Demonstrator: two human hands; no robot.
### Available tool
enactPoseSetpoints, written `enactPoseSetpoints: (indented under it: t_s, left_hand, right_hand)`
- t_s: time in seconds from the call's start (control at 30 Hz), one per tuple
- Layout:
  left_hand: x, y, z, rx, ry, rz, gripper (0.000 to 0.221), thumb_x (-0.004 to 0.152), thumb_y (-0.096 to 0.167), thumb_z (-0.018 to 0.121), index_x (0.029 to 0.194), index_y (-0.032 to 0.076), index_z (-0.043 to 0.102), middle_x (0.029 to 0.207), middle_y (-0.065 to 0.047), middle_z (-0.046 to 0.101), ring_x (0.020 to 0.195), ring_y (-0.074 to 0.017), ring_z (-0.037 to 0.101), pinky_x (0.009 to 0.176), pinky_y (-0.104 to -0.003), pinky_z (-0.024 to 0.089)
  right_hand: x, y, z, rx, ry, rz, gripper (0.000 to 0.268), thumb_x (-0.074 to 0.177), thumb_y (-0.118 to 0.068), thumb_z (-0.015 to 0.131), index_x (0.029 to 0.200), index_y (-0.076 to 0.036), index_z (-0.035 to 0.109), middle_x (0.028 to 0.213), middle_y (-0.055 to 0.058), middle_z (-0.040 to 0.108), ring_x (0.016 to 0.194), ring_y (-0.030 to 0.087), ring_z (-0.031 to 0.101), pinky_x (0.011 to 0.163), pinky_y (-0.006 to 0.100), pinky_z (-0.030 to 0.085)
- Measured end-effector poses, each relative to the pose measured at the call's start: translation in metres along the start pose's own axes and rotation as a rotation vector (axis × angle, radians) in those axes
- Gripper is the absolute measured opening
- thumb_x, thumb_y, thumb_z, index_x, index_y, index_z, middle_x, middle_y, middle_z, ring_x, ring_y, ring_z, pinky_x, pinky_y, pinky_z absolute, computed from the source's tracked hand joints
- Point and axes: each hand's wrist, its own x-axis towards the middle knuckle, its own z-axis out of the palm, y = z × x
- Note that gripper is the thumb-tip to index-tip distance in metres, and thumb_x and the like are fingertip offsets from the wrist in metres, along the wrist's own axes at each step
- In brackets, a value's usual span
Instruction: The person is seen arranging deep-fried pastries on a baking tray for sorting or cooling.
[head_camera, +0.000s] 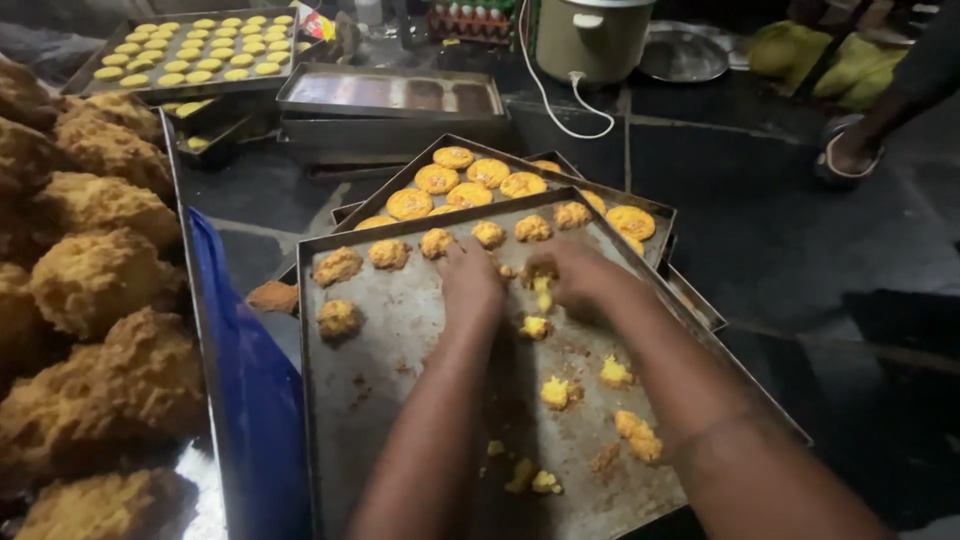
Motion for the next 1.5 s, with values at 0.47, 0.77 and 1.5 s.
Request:
enactPoseSetpoints:
  t_s: [0.47,0.77,1.5]
  left_hand:
    - [0.01,-0.01,0.012,0.02,0.005,-0.011,0.036,0.084,0.01,0.067,0.117,-0.002,0.059,0.124,-0.028,0.055,0.111,-0.0491,0.053,0.097,-0.054,0.045]
    - [0.003,0.002,-0.001,0.033,-0.003,-0.025,0.053,0.078,0.006,0.069,0.126,-0.008,0.051,0.127,-0.029,0.053,0.114,-0.0491,0.052,0.097,-0.052,0.046]
    - [0.015,-0.011,0.006,-0.194,0.114,-0.134,0.023,0.095,0.018,0.053,0.093,0.0,0.067,0.096,-0.026,0.069,0.091,-0.041,0.067,0.076,-0.055,0.051]
  right_hand:
    - [0.066,-0.004,-0.03,0.188,0.096,0.098,0.076,0.077,-0.009,0.075,0.147,-0.025,0.053,0.147,0.012,0.053,0.133,0.028,0.056,0.111,0.041,0.047]
    - [0.094,0.01,0.006,-0.048,0.241,-0.014,0.038,0.086,-0.022,0.078,0.121,-0.014,0.066,0.133,0.014,0.059,0.125,0.037,0.057,0.105,0.045,0.048]
    - [-0.052,-0.038,-0.006,1.364,0.849,0.156,0.033,0.095,-0.011,0.07,0.128,-0.008,0.072,0.095,-0.013,0.072,0.081,-0.003,0.064,0.073,0.016,0.05]
